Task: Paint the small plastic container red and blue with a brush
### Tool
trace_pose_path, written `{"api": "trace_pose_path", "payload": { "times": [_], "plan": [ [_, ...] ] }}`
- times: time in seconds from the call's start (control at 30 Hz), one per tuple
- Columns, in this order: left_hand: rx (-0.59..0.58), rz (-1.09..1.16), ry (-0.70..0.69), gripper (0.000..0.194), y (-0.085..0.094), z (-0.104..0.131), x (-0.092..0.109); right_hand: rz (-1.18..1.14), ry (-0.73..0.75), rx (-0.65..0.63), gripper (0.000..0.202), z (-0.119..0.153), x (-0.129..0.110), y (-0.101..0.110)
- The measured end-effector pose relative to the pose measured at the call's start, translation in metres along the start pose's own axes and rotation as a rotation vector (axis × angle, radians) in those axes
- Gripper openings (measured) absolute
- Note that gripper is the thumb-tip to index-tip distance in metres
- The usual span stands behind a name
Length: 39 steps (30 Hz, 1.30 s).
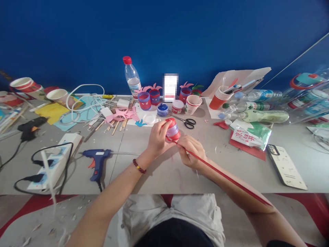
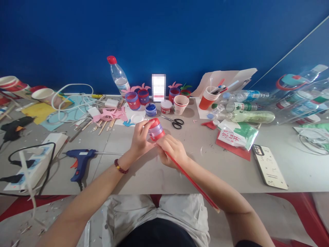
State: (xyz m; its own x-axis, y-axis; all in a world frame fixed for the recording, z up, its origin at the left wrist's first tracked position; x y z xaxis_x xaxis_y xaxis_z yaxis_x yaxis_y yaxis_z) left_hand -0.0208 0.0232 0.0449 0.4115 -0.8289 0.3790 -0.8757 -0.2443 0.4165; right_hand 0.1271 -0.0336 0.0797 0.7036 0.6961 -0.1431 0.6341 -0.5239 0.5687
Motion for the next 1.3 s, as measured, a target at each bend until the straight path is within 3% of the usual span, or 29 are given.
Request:
{"api": "trace_pose_path", "payload": {
  "times": [0.2,0.33,0.53,0.7,0.9,1.07,1.3],
  "plan": [
    [-0.018,-0.055,0.026,0.066,0.0,0.001,-0.002,-0.017,-0.02,0.009,0.014,-0.006,-0.003,0.0],
    [-0.025,-0.054,0.027,0.074,0.002,0.0,-0.004,0.028,-0.081,0.042,0.015,-0.009,0.004,0.004],
    [0.051,-0.043,0.007,0.071,0.005,-0.002,-0.006,0.128,-0.145,0.106,0.015,-0.013,0.023,0.012],
    [0.042,-0.057,0.012,0.074,0.005,-0.002,-0.008,0.166,-0.193,0.076,0.015,-0.007,0.038,0.008],
    [0.065,-0.042,0.022,0.073,0.006,-0.003,-0.005,0.101,-0.101,0.039,0.012,-0.001,0.025,0.003],
    [0.004,-0.042,0.058,0.071,0.007,-0.002,-0.006,0.034,0.007,0.051,0.017,-0.002,0.009,0.002],
    [-0.007,-0.021,0.044,0.066,0.005,0.0,-0.006,0.008,0.033,0.029,0.014,-0.006,0.0,0.001]
  ]
}}
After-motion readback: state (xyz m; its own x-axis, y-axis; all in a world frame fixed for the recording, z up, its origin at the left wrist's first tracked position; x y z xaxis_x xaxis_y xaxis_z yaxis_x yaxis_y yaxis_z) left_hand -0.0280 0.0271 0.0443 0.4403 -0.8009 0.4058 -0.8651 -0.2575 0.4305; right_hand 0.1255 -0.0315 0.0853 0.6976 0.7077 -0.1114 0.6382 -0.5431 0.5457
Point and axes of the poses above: each hand's wrist, its own z-axis away from the middle knuckle, its own y-axis out of the back of the hand, x = y × z, the point moved 3 cm from there along -z, towards the middle knuckle, and after that the axes turned 14 degrees about z, right-handed, at the moved point
